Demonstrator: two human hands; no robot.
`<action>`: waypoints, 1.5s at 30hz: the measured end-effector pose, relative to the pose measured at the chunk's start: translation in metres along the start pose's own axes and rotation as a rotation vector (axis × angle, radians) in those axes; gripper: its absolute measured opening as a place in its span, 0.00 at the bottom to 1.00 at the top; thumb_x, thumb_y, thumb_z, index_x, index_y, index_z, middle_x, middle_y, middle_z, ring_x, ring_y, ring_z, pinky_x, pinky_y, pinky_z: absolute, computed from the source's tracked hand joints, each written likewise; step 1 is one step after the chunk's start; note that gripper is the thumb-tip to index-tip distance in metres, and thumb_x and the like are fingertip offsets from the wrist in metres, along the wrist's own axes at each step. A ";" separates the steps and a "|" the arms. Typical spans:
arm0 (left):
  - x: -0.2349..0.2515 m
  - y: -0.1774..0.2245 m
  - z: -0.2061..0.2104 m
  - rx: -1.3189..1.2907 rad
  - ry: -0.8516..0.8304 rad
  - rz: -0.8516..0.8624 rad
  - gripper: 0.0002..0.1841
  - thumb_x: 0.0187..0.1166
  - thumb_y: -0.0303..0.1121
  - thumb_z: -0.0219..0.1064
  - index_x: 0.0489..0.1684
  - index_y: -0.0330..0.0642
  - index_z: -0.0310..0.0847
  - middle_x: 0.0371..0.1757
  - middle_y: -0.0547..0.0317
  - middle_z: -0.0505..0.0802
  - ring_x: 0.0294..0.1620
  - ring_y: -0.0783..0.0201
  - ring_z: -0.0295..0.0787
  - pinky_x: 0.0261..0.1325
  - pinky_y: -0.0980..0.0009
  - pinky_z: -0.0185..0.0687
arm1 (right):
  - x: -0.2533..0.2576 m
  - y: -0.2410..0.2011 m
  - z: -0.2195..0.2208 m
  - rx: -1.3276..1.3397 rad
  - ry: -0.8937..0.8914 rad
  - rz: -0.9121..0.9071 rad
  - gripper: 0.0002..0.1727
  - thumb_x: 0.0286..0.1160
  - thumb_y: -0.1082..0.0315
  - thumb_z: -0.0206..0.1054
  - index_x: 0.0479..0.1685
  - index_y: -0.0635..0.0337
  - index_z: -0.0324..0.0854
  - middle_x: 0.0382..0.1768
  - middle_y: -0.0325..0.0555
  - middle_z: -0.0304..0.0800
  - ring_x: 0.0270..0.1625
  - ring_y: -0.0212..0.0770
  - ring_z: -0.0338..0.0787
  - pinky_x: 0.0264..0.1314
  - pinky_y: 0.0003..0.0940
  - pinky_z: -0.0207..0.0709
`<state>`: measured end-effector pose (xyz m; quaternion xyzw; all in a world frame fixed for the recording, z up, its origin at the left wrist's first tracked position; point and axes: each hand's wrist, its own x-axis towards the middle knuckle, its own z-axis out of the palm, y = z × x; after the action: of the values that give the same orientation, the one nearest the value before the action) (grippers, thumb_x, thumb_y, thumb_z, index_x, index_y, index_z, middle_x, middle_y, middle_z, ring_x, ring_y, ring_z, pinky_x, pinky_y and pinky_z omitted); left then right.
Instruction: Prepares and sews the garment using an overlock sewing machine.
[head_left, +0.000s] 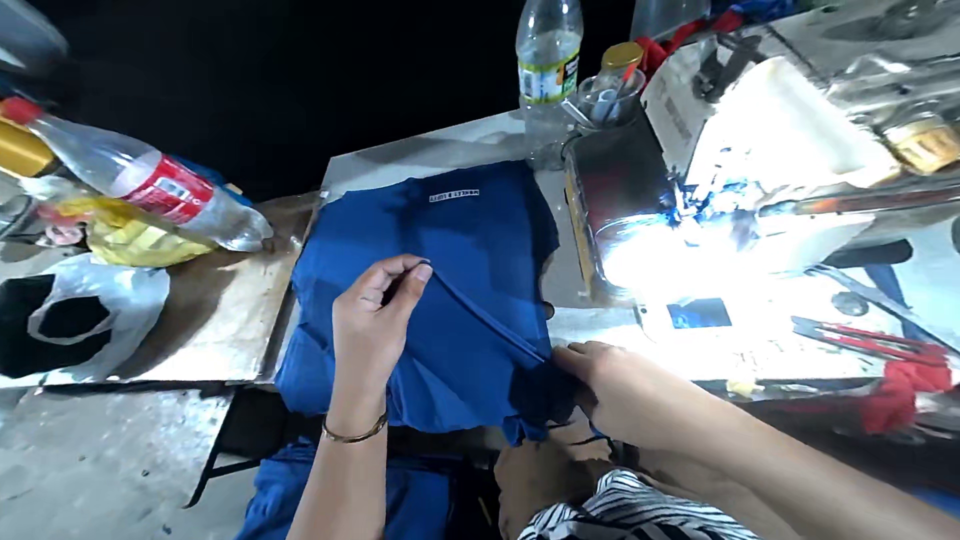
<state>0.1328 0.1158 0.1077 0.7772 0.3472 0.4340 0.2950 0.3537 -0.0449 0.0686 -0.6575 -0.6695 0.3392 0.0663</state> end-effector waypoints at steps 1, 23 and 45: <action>0.001 -0.001 -0.001 0.003 0.012 0.000 0.09 0.80 0.30 0.70 0.52 0.39 0.89 0.47 0.70 0.94 0.47 0.82 0.89 0.54 0.83 0.86 | -0.003 0.004 -0.004 -0.083 -0.039 -0.004 0.18 0.71 0.64 0.70 0.62 0.50 0.85 0.50 0.48 0.89 0.57 0.53 0.87 0.56 0.56 0.78; -0.008 0.006 -0.012 -0.031 0.056 0.026 0.08 0.79 0.31 0.72 0.52 0.44 0.89 0.45 0.76 0.94 0.45 0.82 0.89 0.53 0.82 0.86 | 0.018 0.019 0.000 0.419 0.223 -0.363 0.20 0.77 0.60 0.74 0.65 0.50 0.78 0.35 0.31 0.89 0.34 0.23 0.87 0.39 0.23 0.84; -0.017 0.029 -0.017 -0.145 0.027 -0.250 0.07 0.77 0.29 0.72 0.49 0.43 0.93 0.43 0.68 0.96 0.43 0.76 0.91 0.51 0.79 0.87 | 0.010 0.033 0.008 0.368 0.358 -0.342 0.06 0.78 0.55 0.69 0.42 0.41 0.90 0.40 0.22 0.88 0.38 0.17 0.86 0.40 0.18 0.83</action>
<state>0.1198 0.0878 0.1299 0.6985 0.4129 0.4285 0.3975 0.3756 -0.0419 0.0418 -0.5616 -0.6755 0.3174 0.3572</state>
